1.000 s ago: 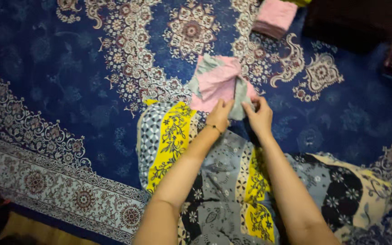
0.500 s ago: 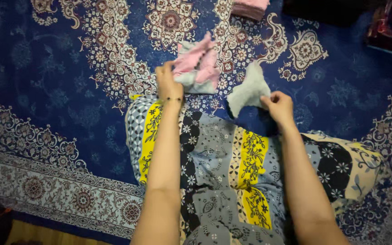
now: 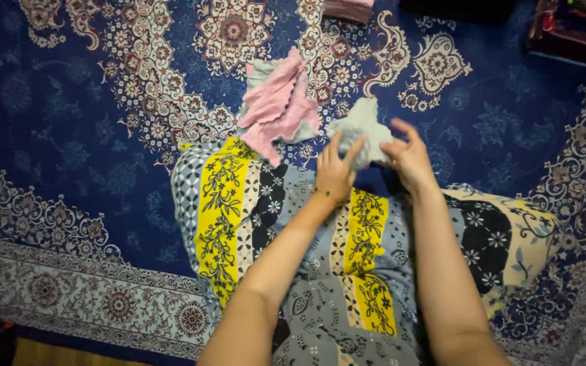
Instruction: The person sits on a patterned rug and folds multiple small cloths by hand, alternating between pink and grey pieces. Each cloth is folded into a small rectangle and placed in a growing stack on the floor.
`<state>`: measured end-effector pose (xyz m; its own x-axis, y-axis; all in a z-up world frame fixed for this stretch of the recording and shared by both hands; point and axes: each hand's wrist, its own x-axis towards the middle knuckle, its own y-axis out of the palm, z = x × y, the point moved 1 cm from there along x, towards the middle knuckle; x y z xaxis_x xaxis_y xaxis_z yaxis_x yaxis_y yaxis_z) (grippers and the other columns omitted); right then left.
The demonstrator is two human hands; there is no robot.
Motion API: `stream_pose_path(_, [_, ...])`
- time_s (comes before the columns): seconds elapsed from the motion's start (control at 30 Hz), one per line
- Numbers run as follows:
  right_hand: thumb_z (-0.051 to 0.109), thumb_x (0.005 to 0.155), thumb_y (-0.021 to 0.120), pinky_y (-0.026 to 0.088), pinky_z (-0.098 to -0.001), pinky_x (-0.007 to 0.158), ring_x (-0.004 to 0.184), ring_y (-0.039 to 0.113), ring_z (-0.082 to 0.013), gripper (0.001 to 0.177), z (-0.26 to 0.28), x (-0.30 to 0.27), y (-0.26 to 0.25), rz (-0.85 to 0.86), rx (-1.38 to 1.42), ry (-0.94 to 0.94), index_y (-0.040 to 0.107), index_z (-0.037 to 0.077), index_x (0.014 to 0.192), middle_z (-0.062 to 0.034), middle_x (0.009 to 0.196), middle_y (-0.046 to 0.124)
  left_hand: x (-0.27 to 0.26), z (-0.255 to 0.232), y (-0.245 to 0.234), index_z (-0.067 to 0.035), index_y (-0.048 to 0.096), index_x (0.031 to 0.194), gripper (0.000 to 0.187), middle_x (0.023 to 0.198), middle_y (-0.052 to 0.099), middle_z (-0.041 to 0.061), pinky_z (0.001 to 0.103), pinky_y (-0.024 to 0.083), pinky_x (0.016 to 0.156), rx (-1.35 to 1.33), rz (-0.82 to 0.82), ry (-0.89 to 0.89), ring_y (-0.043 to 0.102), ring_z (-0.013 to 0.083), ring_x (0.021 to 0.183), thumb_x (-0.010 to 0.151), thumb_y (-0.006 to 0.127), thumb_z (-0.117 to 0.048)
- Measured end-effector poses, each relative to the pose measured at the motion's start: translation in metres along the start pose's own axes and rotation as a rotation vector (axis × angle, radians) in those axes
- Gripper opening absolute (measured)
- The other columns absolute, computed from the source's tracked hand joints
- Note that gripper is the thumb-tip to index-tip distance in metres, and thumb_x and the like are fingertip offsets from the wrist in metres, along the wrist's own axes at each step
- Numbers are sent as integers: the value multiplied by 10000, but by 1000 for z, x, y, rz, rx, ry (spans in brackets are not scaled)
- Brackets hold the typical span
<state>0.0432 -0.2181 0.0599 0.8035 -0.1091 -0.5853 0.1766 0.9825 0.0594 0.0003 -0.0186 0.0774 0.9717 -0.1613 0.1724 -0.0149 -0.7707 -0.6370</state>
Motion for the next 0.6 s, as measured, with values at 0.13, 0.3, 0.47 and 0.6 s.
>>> stream_pose_path(0.13, [-76,872,705,489,-232,715,830,607,-90,561,50,10,1,-50,-191,-406,623,119,1391,-59,1031,681,66,12,16,-112,652,1206,445,1226,621,139,410,515,1062,-14,-56,-37,613,359,1214,808,636,85])
stream_pose_path(0.3, [-66,955,665,566,-281,909,1066,675,-134,359,111,11,-18,-160,-222,-725,692,46,1295,-57,1235,713,133,-17,-12,-108,680,1147,444,1149,636,98,413,525,986,-78,-257,156,615,332,1126,748,624,80])
stream_pose_path(0.47, [-28,980,704,524,-303,1055,1187,661,-137,315,83,-36,-30,-131,-396,-824,688,17,1291,-94,1290,707,112,-19,-39,-123,681,1120,336,1146,628,60,405,523,957,57,-205,374,605,298,1134,808,688,0])
stream_pose_path(0.6, [23,886,753,471,-307,688,772,553,-125,357,1,-55,-39,-127,-561,-162,771,99,1234,-134,869,699,37,20,-25,-167,702,1044,299,1088,640,42,410,504,898,102,143,341,593,283,1096,767,713,-56])
